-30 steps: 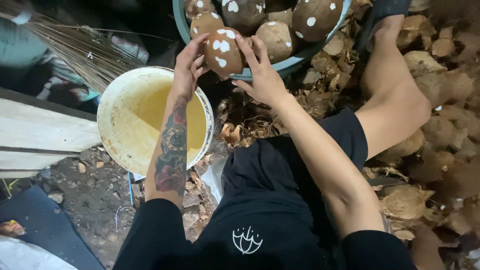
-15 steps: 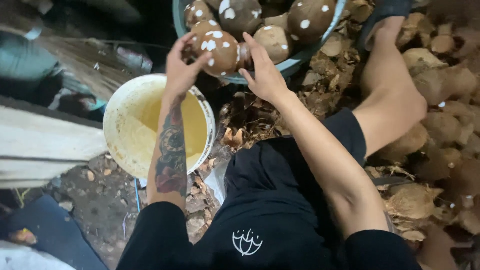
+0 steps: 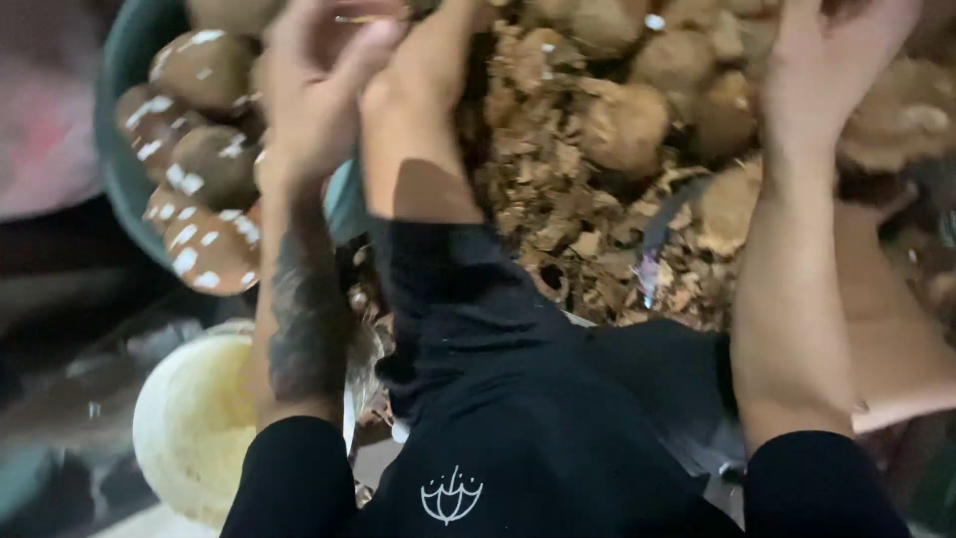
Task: The person sits on the floor and uses a knife to peel the husk off whole coconuts. They rotate each coconut while striking and scraping away the fibrous outer layer, then place the peeled coconuts into a nearby green basin. The process is repeated for multiple coconuts.
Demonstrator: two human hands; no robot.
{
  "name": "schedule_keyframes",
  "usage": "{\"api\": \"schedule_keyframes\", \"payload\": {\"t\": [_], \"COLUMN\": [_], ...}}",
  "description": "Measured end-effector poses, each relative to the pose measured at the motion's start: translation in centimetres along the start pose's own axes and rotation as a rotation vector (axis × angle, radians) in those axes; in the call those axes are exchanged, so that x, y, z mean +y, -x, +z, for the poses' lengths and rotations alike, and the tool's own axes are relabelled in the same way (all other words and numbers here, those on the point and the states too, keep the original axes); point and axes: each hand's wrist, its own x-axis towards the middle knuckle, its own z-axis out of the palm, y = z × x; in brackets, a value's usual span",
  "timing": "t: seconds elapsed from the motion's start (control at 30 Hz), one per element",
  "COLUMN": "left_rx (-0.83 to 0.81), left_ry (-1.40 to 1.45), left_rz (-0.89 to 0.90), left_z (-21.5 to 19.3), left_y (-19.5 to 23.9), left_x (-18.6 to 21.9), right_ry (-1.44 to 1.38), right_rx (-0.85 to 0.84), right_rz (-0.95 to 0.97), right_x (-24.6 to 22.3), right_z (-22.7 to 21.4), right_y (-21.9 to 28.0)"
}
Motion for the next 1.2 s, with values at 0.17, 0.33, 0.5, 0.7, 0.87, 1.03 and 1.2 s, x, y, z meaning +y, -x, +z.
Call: {"api": "schedule_keyframes", "payload": {"t": [0.17, 0.33, 0.5, 0.7, 0.87, 1.03, 1.2], "left_rx": [-0.301, -0.522, -0.594, -0.417, -0.212, -0.158, 0.033], "left_ry": [-0.162, -0.389, -0.449, -0.14, 0.848, 1.118, 1.224], "left_rz": [-0.505, -0.7, -0.615, -0.932, -1.143, -0.989, -1.009], "left_z": [16.4, 26.3, 30.9, 28.2, 21.7, 17.1, 18.8], "left_y": [-1.7, 0.5, 1.4, -0.1, -2.0, 1.2, 5.4], "left_x": [-11.9, -18.7, -24.7, -22.7, -18.1, -18.7, -16.3], "right_ry": [0.295, 0.48, 0.551, 0.492, 0.432, 0.119, -0.272], "right_rx": [-0.521, -1.344, -1.624, -1.385, -0.832, -0.654, -0.361], "right_rz": [0.746, 1.329, 1.293, 1.419, 1.575, 1.488, 1.053], "right_x": [6.6, 6.0, 8.2, 8.1, 6.8, 0.4, -6.8], "right_z": [-9.1, -8.7, -7.0, -6.7, -6.3, -6.4, -4.3], "right_y": [12.2, 23.7, 32.1, 31.7, 28.9, 22.5, 19.5]}}
